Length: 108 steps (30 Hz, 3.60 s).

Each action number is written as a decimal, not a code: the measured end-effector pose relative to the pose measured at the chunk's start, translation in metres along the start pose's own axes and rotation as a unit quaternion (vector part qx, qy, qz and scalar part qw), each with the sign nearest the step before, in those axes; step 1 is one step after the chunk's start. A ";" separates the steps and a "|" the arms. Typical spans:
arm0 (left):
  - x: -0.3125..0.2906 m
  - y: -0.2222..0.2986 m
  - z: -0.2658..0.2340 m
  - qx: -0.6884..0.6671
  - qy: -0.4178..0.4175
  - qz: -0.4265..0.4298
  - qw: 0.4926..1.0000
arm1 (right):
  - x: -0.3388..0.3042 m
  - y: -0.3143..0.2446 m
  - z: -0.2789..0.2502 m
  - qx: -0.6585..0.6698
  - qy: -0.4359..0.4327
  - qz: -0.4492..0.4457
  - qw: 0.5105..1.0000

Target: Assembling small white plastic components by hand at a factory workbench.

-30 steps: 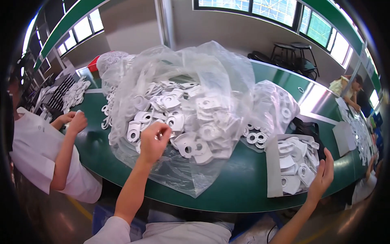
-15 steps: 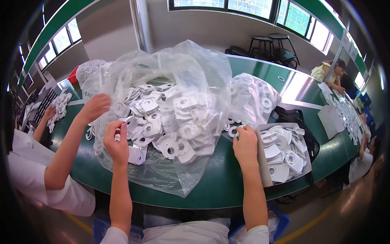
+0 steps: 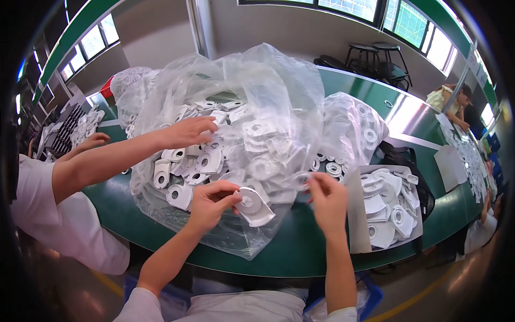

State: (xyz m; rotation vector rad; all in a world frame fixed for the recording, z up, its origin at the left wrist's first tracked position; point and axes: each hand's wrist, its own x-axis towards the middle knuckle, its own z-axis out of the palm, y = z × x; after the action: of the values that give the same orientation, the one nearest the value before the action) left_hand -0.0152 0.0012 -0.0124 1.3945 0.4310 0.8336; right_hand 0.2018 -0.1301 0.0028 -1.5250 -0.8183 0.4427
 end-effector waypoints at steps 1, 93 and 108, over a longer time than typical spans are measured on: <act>0.000 -0.001 0.001 -0.019 -0.010 -0.001 1.000 | -0.004 -0.006 0.008 0.071 -0.081 0.037 0.994; -0.059 0.058 -0.247 0.418 0.475 0.052 0.772 | -0.053 0.000 0.075 0.166 -0.378 0.150 0.898; 0.010 0.042 -0.040 0.162 0.172 0.006 0.972 | -0.037 -0.001 0.069 0.324 -0.254 0.291 0.864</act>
State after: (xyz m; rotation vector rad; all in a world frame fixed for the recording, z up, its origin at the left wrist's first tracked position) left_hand -0.0477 0.0340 0.0238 1.5542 0.8556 1.0543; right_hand 0.1283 -0.1090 -0.0125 -0.9835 -0.4884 1.4620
